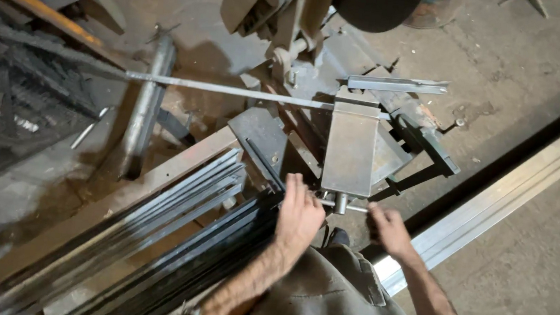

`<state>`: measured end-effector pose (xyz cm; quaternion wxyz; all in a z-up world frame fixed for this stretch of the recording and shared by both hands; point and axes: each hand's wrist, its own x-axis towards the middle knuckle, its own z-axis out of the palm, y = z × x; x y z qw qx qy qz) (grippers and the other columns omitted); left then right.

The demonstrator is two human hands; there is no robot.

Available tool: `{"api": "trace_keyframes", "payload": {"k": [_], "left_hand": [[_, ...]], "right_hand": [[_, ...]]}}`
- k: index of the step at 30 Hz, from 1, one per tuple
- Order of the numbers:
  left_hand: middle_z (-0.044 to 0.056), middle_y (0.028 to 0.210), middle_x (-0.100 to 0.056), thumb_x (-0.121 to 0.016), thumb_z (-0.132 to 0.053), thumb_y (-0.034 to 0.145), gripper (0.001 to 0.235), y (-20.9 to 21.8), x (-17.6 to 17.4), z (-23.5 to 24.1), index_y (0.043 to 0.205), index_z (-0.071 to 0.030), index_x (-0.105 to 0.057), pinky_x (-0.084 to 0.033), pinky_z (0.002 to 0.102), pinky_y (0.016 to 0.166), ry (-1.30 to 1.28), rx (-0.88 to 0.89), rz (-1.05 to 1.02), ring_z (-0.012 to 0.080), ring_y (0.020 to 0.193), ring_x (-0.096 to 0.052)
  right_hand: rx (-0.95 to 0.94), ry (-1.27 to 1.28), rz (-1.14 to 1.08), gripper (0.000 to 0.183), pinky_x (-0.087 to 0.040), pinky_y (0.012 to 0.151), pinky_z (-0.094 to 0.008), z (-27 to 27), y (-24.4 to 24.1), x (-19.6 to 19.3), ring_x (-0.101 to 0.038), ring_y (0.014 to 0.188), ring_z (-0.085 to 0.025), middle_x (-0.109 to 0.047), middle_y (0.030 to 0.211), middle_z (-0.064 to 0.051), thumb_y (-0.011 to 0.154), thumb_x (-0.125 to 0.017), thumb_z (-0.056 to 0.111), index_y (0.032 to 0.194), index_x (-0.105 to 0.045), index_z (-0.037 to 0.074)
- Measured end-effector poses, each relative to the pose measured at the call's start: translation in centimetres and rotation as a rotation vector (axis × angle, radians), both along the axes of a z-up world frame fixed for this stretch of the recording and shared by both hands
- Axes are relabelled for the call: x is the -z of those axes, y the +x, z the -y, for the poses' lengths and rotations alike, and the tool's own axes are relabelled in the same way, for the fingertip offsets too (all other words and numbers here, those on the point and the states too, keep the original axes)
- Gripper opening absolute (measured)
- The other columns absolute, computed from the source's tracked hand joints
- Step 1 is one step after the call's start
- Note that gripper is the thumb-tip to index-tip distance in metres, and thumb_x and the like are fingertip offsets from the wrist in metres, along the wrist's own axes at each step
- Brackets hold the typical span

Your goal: Cutting metal profiles using a chop saw and grinding the edges on a grinding wheel.

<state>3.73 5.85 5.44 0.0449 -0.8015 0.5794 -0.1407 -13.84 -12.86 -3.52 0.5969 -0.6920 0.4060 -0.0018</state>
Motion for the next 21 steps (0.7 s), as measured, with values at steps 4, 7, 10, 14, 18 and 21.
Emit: {"api": "trace_keyframes", "payload": {"k": [4, 7, 10, 14, 18, 21], "left_hand": [[0.021, 0.107, -0.076, -0.064, -0.015, 0.087, 0.026, -0.6, 3.8, -1.1, 0.104, -0.001, -0.077, -0.032, 0.056, 0.115, 0.071, 0.023, -0.196, 0.0381, 0.118, -0.062], [0.016, 0.096, -0.075, -0.068, -0.013, 0.087, 0.021, -1.3, -1.2, -1.0, 0.101, -0.001, -0.077, -0.042, 0.054, 0.104, -0.197, -0.065, -0.432, 0.035, 0.108, -0.064], [0.013, 0.096, -0.075, -0.072, -0.02, 0.092, 0.018, -1.3, -1.7, 0.0, 0.101, -0.005, -0.075, -0.052, 0.043, 0.096, -0.312, -0.195, -0.918, 0.0302, 0.092, -0.07], [0.018, 0.095, -0.073, -0.079, -0.014, 0.075, 0.028, -1.2, -2.0, 2.2, 0.097, 0.002, -0.072, -0.054, 0.044, 0.077, -0.494, 0.094, -0.918, 0.0361, 0.092, -0.069], [0.015, 0.092, -0.074, -0.072, -0.015, 0.086, 0.016, -1.0, -1.6, 2.9, 0.093, -0.001, -0.07, -0.059, 0.042, 0.072, -0.437, -0.063, -1.001, 0.0317, 0.082, -0.073], [0.018, 0.089, -0.073, -0.072, -0.019, 0.087, 0.021, -1.3, -2.0, 2.8, 0.092, 0.001, -0.069, -0.059, 0.042, 0.067, -0.463, -0.017, -0.919, 0.0325, 0.077, -0.073]], "right_hand": [[-0.071, -0.387, 0.057, 0.046, -0.044, 0.05, -0.043, -1.7, 2.2, -5.6, -0.048, 0.048, -0.024, -0.052, 0.057, -0.014, 0.1, -0.058, 0.039, 0.083, -0.067, -0.003], [-0.157, -0.662, 0.005, 0.04, -0.048, 0.056, -0.048, -2.4, 2.3, -9.2, -0.052, 0.053, -0.038, -0.055, 0.062, -0.025, 0.098, -0.061, 0.034, 0.087, -0.068, -0.004], [-0.301, -0.752, 0.003, 0.039, -0.048, 0.059, -0.052, -2.4, 3.7, -10.8, -0.056, 0.061, -0.046, -0.058, 0.066, -0.028, 0.097, -0.061, 0.033, 0.085, -0.07, -0.003], [-0.4, -0.84, -0.011, 0.041, -0.049, 0.061, -0.052, -2.3, 4.3, -10.8, -0.059, 0.065, -0.045, -0.062, 0.07, -0.026, 0.097, -0.061, 0.035, 0.085, -0.072, -0.002], [-0.251, -0.561, 0.116, 0.045, -0.052, 0.062, -0.046, -2.2, 2.7, -10.0, -0.063, 0.065, -0.031, -0.068, 0.073, -0.019, 0.104, -0.054, 0.038, 0.097, -0.07, -0.003], [-0.055, -0.368, -0.007, 0.05, -0.053, 0.062, -0.043, -3.2, 1.1, -4.3, -0.063, 0.064, -0.024, -0.068, 0.073, -0.018, 0.105, -0.051, 0.044, 0.104, -0.071, -0.001]]}}
